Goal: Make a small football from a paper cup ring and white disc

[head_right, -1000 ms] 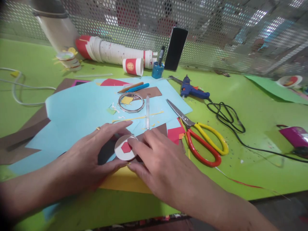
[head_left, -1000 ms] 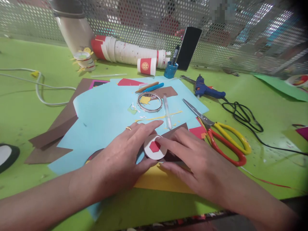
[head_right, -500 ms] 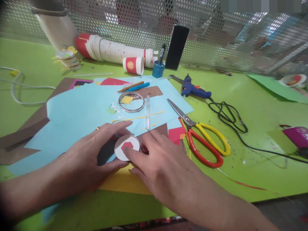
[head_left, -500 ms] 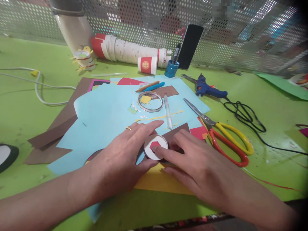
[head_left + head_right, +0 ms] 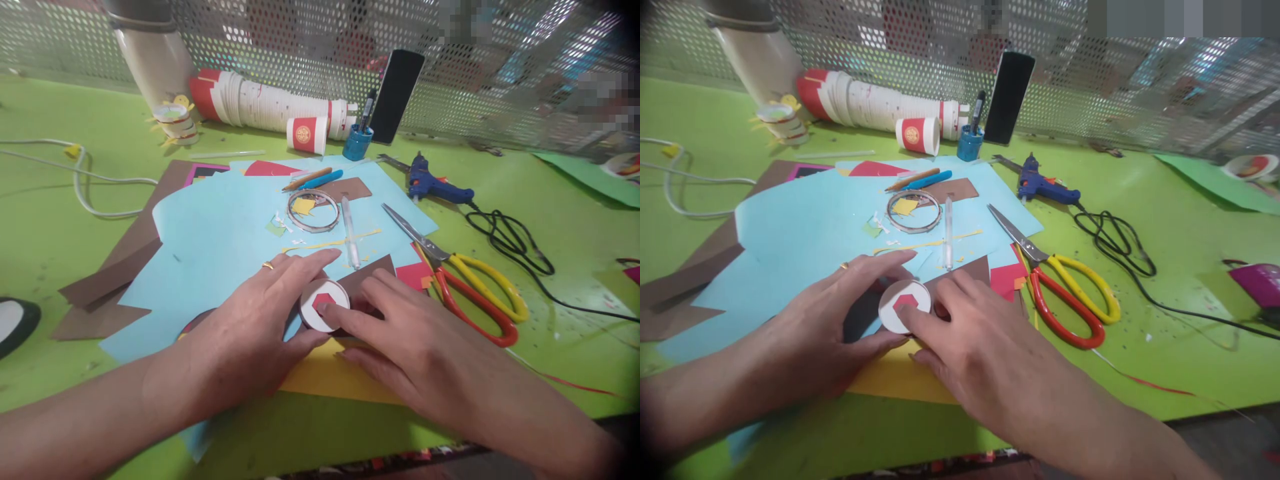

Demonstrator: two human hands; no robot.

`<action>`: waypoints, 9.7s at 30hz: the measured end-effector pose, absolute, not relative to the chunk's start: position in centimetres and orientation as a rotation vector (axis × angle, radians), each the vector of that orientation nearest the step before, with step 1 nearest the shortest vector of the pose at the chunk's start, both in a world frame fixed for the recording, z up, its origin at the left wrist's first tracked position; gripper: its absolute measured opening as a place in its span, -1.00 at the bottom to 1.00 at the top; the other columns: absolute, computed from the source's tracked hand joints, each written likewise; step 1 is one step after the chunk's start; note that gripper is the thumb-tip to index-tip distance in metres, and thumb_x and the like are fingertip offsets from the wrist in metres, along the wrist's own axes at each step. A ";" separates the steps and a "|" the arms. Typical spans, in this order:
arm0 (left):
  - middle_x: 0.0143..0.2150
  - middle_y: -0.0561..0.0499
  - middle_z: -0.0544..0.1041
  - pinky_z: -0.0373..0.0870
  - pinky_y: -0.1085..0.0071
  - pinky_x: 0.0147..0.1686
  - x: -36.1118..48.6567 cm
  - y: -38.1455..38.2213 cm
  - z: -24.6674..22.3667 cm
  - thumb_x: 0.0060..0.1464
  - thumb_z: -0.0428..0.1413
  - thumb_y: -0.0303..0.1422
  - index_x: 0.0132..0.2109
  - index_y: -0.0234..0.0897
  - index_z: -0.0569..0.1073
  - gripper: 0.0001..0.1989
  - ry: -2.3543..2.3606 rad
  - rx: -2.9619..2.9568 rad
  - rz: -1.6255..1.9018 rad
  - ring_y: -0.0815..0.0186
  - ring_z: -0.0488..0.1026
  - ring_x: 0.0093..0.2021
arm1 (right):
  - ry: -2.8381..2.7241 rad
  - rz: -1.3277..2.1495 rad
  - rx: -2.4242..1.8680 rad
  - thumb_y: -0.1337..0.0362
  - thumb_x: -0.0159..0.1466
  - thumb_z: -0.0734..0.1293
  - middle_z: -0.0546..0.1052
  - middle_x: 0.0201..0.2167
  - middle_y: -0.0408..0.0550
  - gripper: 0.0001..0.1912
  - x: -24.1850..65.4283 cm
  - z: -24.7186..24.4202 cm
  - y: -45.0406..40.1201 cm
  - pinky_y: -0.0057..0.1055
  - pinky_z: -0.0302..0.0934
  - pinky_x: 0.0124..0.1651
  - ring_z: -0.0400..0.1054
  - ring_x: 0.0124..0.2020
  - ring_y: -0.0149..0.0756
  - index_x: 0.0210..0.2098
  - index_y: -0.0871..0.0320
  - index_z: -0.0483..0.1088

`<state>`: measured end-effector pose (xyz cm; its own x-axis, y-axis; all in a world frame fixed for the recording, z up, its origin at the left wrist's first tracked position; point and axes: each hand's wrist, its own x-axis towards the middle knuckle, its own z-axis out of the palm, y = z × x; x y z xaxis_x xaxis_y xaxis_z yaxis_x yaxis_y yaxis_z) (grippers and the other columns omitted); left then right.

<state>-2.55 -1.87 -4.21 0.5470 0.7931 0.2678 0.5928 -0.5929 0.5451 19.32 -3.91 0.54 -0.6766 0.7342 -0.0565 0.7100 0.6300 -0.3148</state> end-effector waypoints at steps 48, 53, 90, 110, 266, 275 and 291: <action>0.12 -0.03 0.51 0.37 0.14 0.16 -2.6 -1.8 -3.5 0.17 0.14 -0.35 0.35 -0.12 0.08 -0.34 1.165 2.397 0.639 0.11 0.42 0.16 | -2.541 0.506 -1.184 0.32 0.46 0.15 0.41 -0.18 0.05 -0.73 19.6 -0.3 -3.4 -0.19 0.30 -0.11 0.31 -0.15 -0.18 0.04 0.14 0.42; 0.02 -0.01 0.56 0.39 0.23 0.14 -2.4 -1.6 -3.5 0.18 0.13 -0.33 0.32 -0.18 0.11 -0.38 1.120 2.396 0.690 0.18 0.46 0.09 | -2.644 0.518 -1.195 0.23 0.46 0.16 0.40 -0.17 0.03 -0.69 19.2 -0.2 -3.5 -0.14 0.28 -0.09 0.26 -0.13 -0.13 0.13 0.05 0.38; 0.11 -0.08 0.50 0.35 0.20 0.17 -2.6 -1.8 -4.0 0.18 0.13 -0.39 0.33 -0.21 0.08 -0.37 1.109 2.470 0.712 0.16 0.43 0.12 | -2.583 0.588 -1.197 0.17 0.45 0.20 0.42 -0.11 0.03 -0.74 20.0 0.4 -3.4 -0.18 0.30 -0.05 0.33 -0.09 -0.18 0.04 0.07 0.42; 0.09 -0.08 0.51 0.37 0.17 0.15 -2.4 -1.8 -3.9 0.20 0.13 -0.37 0.32 -0.21 0.10 -0.39 1.122 2.463 0.692 0.16 0.47 0.08 | -2.604 0.544 -1.169 0.22 0.43 0.24 0.40 -0.16 -0.02 -0.76 19.7 0.5 -3.9 -0.25 0.25 -0.17 0.30 -0.16 -0.20 0.05 0.09 0.39; 0.04 -0.04 0.51 0.36 0.21 0.14 -2.3 -1.7 -4.1 0.17 0.13 -0.38 0.30 -0.20 0.16 -0.41 1.139 2.468 0.697 0.16 0.44 0.09 | -2.689 0.687 -1.145 0.01 0.41 0.23 0.35 -0.14 -0.04 -0.65 19.3 0.8 -4.4 -0.22 0.13 -0.10 0.21 -0.05 -0.16 -0.03 0.13 0.41; 0.05 -0.05 0.51 0.32 0.19 0.18 -2.5 -1.7 -4.3 0.19 0.14 -0.36 0.30 -0.20 0.16 -0.43 1.105 2.460 0.742 0.15 0.43 0.11 | -2.667 0.676 -1.149 0.05 0.38 0.30 0.37 -0.15 -0.05 -0.67 19.5 1.0 -4.3 -0.23 0.15 -0.10 0.23 -0.06 -0.16 0.00 0.13 0.41; 0.12 -0.04 0.50 0.27 0.15 0.24 -2.5 -1.5 -4.0 0.22 0.12 -0.31 0.31 -0.17 0.11 -0.42 1.125 2.469 0.663 0.14 0.40 0.17 | -2.577 0.522 -1.245 0.20 0.41 0.26 0.40 -0.15 0.03 -0.78 19.7 0.9 -3.6 -0.13 0.22 -0.02 0.26 -0.06 -0.13 -0.02 0.14 0.43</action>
<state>-2.49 -1.53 -4.01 0.5762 0.7716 0.2693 0.6095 -0.6252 0.4875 19.73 -3.59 0.86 -0.6116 0.7894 0.0527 0.7065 0.5750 -0.4126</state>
